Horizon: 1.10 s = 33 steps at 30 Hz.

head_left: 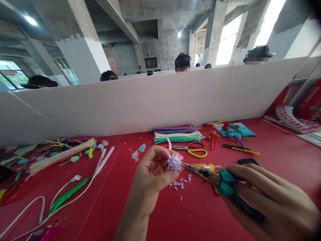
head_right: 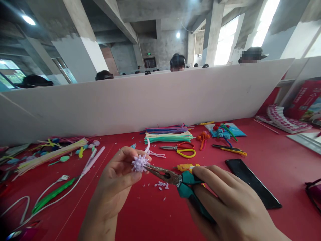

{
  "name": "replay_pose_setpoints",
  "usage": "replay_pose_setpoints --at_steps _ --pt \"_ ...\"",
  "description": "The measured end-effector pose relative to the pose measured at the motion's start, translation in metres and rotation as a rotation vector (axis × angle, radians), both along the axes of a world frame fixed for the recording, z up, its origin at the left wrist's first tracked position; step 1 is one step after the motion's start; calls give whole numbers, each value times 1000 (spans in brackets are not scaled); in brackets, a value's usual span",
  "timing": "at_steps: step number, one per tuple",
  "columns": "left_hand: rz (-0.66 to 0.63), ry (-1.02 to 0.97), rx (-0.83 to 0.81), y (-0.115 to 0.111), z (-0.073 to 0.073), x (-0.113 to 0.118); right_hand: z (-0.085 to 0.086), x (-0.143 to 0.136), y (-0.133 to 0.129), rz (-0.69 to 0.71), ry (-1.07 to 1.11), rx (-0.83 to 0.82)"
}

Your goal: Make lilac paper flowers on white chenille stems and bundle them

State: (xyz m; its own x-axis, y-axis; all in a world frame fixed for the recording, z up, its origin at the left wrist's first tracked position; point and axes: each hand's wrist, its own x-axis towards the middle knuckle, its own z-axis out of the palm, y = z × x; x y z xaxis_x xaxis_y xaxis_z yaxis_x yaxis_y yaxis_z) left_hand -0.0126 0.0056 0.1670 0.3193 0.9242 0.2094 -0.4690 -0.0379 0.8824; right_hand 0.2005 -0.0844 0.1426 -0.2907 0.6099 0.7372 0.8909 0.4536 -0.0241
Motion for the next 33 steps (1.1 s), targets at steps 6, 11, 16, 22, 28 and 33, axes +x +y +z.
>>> replay_pose_setpoints --at_steps 6,11,16,22,28,33 --pt "-33 -10 -7 -1 1 -1 1 2 -1 -18 20 -25" --pt "-32 3 -6 0 0 -2 1 1 -2 7 45 -50" --pt "-35 15 -10 0 -1 -2 2 -1 2 17 21 -41" --pt "-56 18 -8 1 -1 -3 1 -3 3 25 11 -37" --pt "-45 20 14 0 -1 -3 0 -6 1 7 -2 -2" --pt "52 37 -14 -3 -2 1 -3 -8 3 -33 -101 91"
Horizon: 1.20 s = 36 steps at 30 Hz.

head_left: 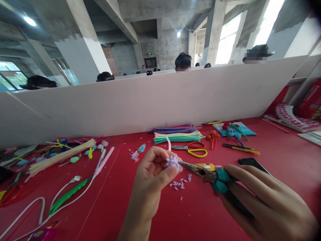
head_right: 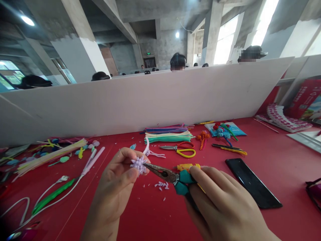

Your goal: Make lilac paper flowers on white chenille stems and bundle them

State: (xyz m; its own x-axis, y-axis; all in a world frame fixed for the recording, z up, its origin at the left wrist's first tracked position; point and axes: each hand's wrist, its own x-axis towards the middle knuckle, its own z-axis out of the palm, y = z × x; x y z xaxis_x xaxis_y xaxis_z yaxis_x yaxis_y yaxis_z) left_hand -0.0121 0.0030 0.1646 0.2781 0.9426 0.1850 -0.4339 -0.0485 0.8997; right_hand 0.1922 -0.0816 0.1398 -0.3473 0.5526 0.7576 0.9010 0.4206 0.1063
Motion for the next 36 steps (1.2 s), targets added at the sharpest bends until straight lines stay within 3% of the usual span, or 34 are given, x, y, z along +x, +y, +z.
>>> replay_pose_setpoints --at_steps 5,12,18,25,36 --pt "80 -3 12 -2 0 2 -4 -3 2 -76 -96 57" --pt "84 -20 -40 -3 3 5 -1 -10 5 -156 -166 140" --pt "79 -19 -26 -1 4 0 -4 -2 2 -101 -76 89" --pt "32 33 30 0 5 -3 4 9 -1 17 130 -122" --pt "19 106 -29 -3 1 -4 12 5 -1 45 105 -145"
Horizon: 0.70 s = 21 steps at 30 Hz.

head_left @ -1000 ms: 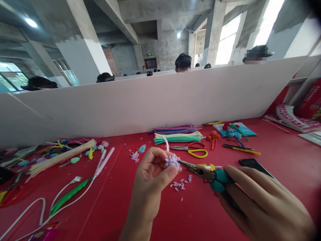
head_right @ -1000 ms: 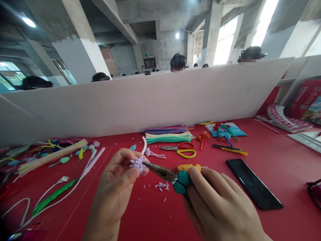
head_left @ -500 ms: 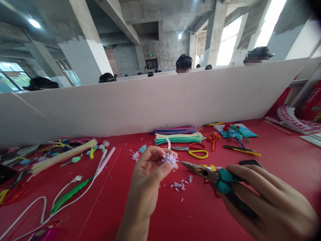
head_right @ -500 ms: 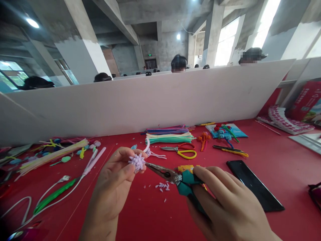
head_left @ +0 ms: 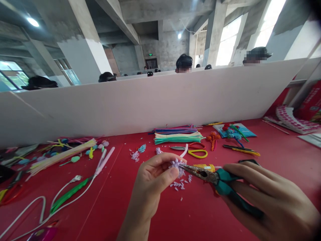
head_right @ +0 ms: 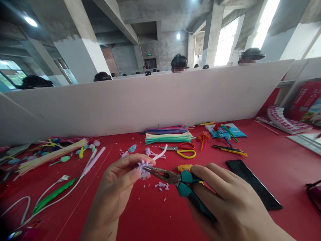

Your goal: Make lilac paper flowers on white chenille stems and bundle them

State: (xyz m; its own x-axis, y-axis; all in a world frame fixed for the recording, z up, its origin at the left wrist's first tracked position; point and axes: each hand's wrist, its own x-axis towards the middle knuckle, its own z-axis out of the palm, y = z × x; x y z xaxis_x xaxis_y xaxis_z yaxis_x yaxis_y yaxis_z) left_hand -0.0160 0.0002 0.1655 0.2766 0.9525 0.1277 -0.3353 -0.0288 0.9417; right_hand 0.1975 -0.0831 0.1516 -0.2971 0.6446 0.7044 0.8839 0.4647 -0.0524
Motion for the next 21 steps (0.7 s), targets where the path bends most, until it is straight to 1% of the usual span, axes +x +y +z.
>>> replay_pose_setpoints --at_steps 7,11,16,19,21 --pt "-8 3 -7 -1 1 0 -2 1 1 15 -13 8" --pt "-6 -7 -16 -2 1 0 -3 1 0 1 -64 53" --pt "12 -10 -23 -1 -1 0 -5 1 1 -56 -198 166" --pt "-12 -19 -42 0 -1 -1 -8 1 1 -113 -305 233" --pt "-34 -30 -68 0 -1 -2 -10 1 0 -125 -358 261"
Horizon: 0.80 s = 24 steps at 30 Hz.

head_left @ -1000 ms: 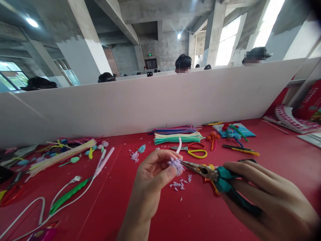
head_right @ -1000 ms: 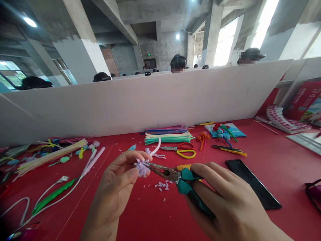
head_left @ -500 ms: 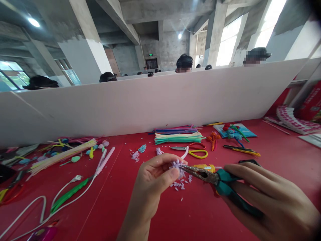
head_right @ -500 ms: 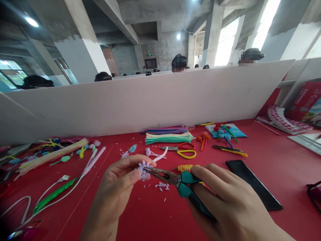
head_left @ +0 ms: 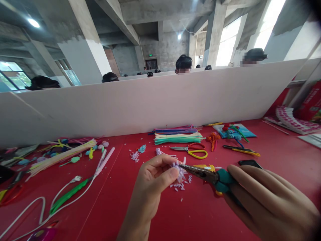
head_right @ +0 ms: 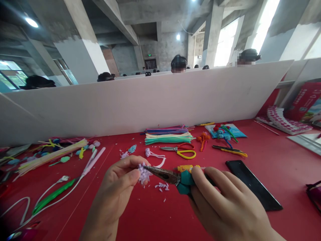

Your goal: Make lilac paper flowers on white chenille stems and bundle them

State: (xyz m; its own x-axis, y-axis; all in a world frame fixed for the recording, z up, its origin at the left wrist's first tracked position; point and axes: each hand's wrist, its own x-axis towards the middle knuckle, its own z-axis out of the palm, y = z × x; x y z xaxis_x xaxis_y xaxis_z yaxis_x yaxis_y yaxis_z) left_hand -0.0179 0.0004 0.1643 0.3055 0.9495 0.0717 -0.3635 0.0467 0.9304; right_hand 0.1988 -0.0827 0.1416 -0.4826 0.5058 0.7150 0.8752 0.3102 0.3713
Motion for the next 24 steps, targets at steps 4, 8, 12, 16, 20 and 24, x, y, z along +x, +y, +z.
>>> replay_pose_setpoints --at_steps 4,8,12,16,20,24 --pt "-65 -22 -29 2 0 -1 -1 1 -2 36 -21 7" --pt "-61 -35 -53 1 1 0 0 0 1 36 27 11" --pt "-24 -59 -19 1 3 2 0 1 2 26 202 -49" --pt "6 -13 29 1 5 2 1 5 -2 71 303 -139" --pt "26 30 9 0 7 3 5 5 -2 104 323 -176" --pt "41 63 8 -1 7 4 8 3 0 109 298 -183"
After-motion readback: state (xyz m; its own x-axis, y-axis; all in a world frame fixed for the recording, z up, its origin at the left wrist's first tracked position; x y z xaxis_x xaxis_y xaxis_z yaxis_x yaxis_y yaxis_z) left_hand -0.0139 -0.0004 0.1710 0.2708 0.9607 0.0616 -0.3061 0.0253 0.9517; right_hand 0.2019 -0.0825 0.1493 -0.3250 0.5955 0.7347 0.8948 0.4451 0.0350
